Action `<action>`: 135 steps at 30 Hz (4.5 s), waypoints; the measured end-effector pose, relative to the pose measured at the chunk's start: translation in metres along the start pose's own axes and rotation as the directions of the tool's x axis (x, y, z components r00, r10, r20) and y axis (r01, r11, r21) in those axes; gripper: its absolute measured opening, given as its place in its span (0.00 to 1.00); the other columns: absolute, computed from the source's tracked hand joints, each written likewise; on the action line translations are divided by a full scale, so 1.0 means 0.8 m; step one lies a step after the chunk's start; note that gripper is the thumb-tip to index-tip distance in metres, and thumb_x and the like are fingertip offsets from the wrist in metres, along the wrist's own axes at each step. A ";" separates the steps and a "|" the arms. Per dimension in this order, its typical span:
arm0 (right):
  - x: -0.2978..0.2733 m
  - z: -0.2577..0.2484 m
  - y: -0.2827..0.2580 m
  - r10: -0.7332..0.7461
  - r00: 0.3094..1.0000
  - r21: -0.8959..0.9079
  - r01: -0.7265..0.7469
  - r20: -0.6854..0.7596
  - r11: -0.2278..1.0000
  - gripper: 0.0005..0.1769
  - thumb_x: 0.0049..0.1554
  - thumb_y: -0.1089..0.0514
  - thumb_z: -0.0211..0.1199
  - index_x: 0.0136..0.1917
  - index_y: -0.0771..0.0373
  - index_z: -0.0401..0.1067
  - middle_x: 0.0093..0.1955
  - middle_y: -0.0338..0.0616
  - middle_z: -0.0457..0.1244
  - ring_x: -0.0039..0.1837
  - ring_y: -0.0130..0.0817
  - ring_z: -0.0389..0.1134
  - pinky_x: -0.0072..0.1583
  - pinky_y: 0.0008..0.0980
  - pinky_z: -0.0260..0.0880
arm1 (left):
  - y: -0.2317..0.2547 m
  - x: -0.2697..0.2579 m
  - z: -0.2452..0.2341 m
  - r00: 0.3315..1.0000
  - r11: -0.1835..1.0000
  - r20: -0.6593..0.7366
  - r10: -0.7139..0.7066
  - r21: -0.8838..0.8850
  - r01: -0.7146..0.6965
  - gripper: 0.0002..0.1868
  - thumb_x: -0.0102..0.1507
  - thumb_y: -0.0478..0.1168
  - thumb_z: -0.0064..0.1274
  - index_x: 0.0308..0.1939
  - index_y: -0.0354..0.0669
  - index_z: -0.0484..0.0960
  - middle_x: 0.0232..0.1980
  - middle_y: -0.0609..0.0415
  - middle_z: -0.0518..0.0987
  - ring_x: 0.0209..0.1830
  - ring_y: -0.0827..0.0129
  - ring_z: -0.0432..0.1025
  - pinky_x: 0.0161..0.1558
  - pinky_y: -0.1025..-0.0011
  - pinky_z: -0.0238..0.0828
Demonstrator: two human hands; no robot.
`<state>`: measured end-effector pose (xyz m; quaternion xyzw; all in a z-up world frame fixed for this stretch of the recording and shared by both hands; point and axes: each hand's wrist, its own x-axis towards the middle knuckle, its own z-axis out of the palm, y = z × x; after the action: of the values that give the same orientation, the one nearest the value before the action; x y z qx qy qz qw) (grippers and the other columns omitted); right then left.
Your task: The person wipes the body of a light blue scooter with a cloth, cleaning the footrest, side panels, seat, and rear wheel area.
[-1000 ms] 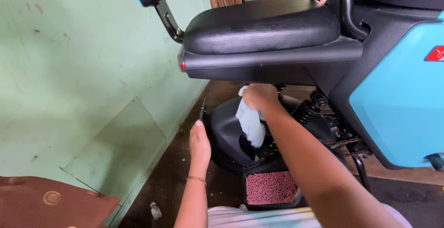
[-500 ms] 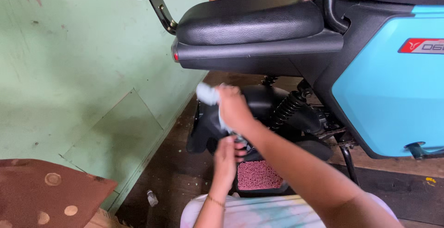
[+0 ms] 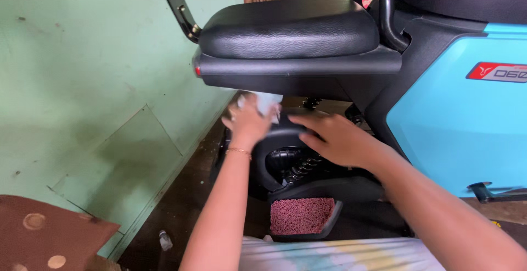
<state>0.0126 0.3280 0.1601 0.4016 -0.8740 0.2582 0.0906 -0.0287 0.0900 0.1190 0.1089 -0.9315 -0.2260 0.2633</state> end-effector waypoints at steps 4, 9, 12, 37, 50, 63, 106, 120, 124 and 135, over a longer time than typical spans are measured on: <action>-0.062 -0.001 0.041 0.071 0.948 -0.124 -0.034 0.309 0.992 0.14 0.57 0.51 0.55 0.51 0.54 0.77 0.47 0.47 0.72 0.50 0.50 0.74 0.55 0.49 0.72 | 0.045 -0.010 0.046 0.967 0.981 0.194 0.164 0.069 -0.181 0.28 0.69 0.58 0.35 0.71 0.59 0.69 0.77 0.45 0.58 0.75 0.35 0.46 0.65 0.23 0.31; -0.093 0.089 0.101 0.119 0.890 -0.187 -0.038 0.441 0.982 0.11 0.56 0.49 0.55 0.43 0.52 0.77 0.44 0.44 0.72 0.51 0.47 0.73 0.53 0.49 0.72 | 0.111 0.009 0.125 0.754 0.808 0.344 0.560 -0.026 -0.588 0.17 0.70 0.47 0.44 0.60 0.58 0.82 0.69 0.60 0.77 0.74 0.60 0.67 0.72 0.53 0.61; -0.090 0.123 0.115 0.068 0.917 -0.112 -0.026 0.392 0.993 0.11 0.58 0.50 0.55 0.42 0.55 0.75 0.42 0.45 0.71 0.50 0.49 0.72 0.52 0.51 0.70 | 0.120 0.029 0.136 0.716 0.830 0.452 0.533 -0.113 -0.546 0.21 0.65 0.39 0.46 0.57 0.67 0.85 0.59 0.58 0.83 0.64 0.62 0.73 0.66 0.59 0.64; 0.015 0.096 -0.006 -0.148 0.988 0.048 0.146 0.049 0.988 0.08 0.53 0.53 0.63 0.44 0.57 0.75 0.35 0.45 0.70 0.40 0.49 0.72 0.42 0.47 0.68 | -0.094 -0.157 0.144 0.891 0.997 -0.449 0.071 0.027 -0.065 0.39 0.62 0.50 0.55 0.68 0.22 0.67 0.73 0.18 0.55 0.74 0.29 0.47 0.67 0.37 0.42; 0.215 0.149 -0.013 0.235 0.967 -0.189 -0.251 -0.103 0.949 0.22 0.60 0.39 0.51 0.58 0.52 0.75 0.57 0.51 0.68 0.62 0.55 0.67 0.62 0.57 0.63 | -0.088 -0.073 0.066 0.832 0.974 -0.511 0.217 0.050 -0.223 0.15 0.61 0.42 0.56 0.48 0.37 0.78 0.57 0.37 0.73 0.54 0.37 0.67 0.54 0.46 0.64; 0.229 0.187 -0.016 0.175 0.983 -0.395 -0.143 0.046 0.908 0.28 0.59 0.32 0.51 0.63 0.48 0.73 0.65 0.45 0.66 0.69 0.50 0.64 0.69 0.54 0.58 | -0.317 -0.146 -0.001 0.927 0.810 -0.276 -0.252 -0.584 0.047 0.18 0.71 0.41 0.40 0.61 0.39 0.76 0.61 0.42 0.77 0.62 0.53 0.73 0.63 0.59 0.68; 0.245 0.203 -0.045 0.273 0.961 -0.582 -0.194 0.050 0.789 0.27 0.60 0.33 0.48 0.63 0.45 0.72 0.62 0.41 0.68 0.66 0.48 0.68 0.68 0.57 0.59 | -0.345 -0.065 0.067 0.967 0.768 0.208 0.149 -0.640 0.019 0.21 0.74 0.45 0.37 0.59 0.30 0.76 0.63 0.35 0.75 0.66 0.50 0.67 0.67 0.57 0.59; 0.247 0.204 -0.045 0.230 0.973 -0.546 -0.179 0.026 0.819 0.27 0.58 0.33 0.51 0.63 0.45 0.73 0.61 0.43 0.68 0.66 0.48 0.68 0.68 0.56 0.60 | -0.351 0.088 0.148 0.977 0.588 0.189 0.093 -0.803 0.099 0.24 0.72 0.41 0.31 0.68 0.34 0.70 0.59 0.42 0.81 0.61 0.63 0.72 0.64 0.68 0.63; 0.241 0.201 -0.049 0.266 0.963 -0.556 -0.197 0.044 0.807 0.26 0.60 0.33 0.50 0.62 0.45 0.73 0.63 0.43 0.68 0.67 0.52 0.66 0.68 0.59 0.59 | -0.414 0.014 0.176 0.986 0.804 0.143 -0.086 -0.574 0.153 0.22 0.70 0.39 0.36 0.64 0.31 0.74 0.56 0.33 0.80 0.57 0.50 0.75 0.60 0.64 0.67; 0.228 0.193 -0.042 0.264 0.963 -0.516 -0.200 0.052 0.833 0.27 0.61 0.32 0.48 0.63 0.46 0.72 0.63 0.44 0.67 0.69 0.51 0.65 0.68 0.64 0.58 | -0.389 -0.026 0.133 0.924 0.449 0.278 -0.261 -0.813 0.372 0.18 0.71 0.48 0.44 0.51 0.40 0.84 0.51 0.44 0.82 0.46 0.65 0.73 0.50 0.66 0.69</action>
<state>-0.0755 0.1089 0.1081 0.2694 -0.9570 0.0040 0.1077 -0.0427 -0.1366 -0.1201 0.1242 -0.6747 -0.7043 0.1827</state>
